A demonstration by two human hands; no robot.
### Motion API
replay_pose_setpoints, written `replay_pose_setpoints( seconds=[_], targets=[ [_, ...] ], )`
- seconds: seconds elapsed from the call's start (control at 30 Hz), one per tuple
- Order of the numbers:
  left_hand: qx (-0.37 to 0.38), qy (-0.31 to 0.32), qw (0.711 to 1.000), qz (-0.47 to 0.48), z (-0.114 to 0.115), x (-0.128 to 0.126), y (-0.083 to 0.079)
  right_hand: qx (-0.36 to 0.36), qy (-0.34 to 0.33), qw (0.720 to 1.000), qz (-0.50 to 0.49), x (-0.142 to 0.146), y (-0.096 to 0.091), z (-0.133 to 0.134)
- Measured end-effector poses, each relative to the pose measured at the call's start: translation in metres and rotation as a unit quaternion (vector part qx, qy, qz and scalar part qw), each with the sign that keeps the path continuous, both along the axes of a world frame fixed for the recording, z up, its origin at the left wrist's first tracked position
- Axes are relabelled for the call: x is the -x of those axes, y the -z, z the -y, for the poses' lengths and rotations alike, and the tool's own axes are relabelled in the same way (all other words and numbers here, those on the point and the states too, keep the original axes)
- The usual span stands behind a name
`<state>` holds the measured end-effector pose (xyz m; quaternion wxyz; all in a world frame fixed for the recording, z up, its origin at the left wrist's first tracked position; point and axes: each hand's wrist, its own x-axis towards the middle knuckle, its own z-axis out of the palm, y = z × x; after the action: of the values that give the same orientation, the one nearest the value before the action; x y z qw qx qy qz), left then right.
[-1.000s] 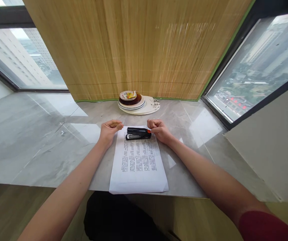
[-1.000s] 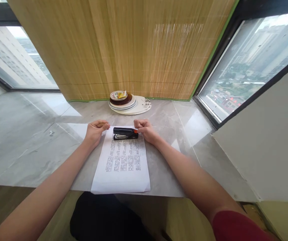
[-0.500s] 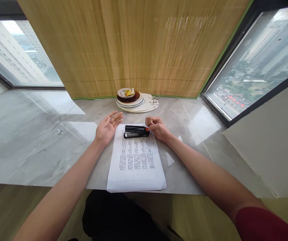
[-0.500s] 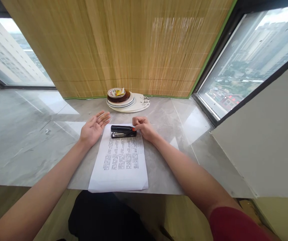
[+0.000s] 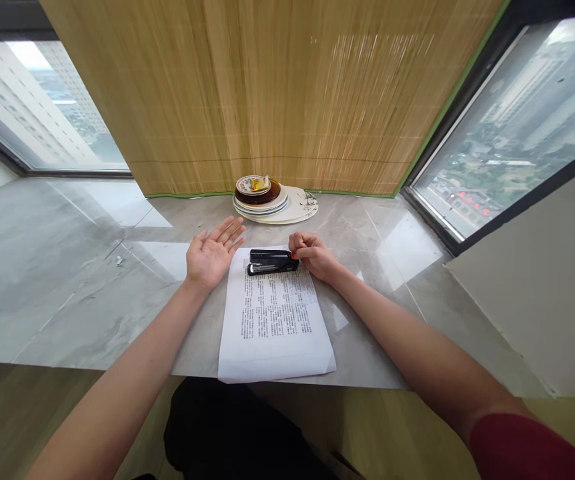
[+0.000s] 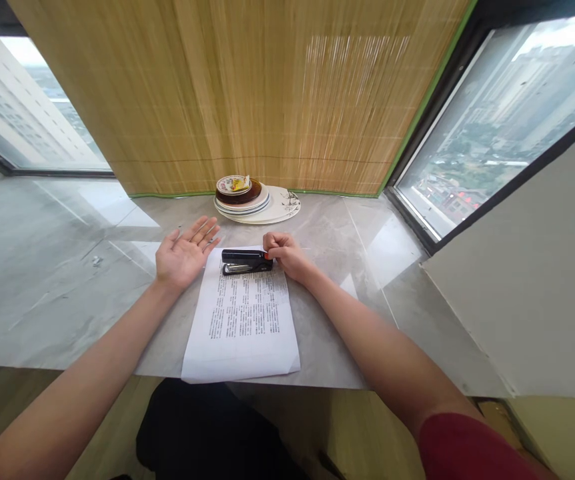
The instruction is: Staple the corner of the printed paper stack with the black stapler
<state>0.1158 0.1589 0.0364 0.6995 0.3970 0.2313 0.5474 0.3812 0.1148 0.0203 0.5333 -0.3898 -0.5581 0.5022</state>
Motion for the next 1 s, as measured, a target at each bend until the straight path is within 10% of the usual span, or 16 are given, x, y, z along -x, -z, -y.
replay_pose_setpoints(
  seconds=[1.0],
  targets=[
    [0.027,-0.043,0.998,0.035,-0.0043,0.0047,0.0035,0.019,-0.019,0.996,-0.084,-0.0007,0.0012,-0.002]
  ],
)
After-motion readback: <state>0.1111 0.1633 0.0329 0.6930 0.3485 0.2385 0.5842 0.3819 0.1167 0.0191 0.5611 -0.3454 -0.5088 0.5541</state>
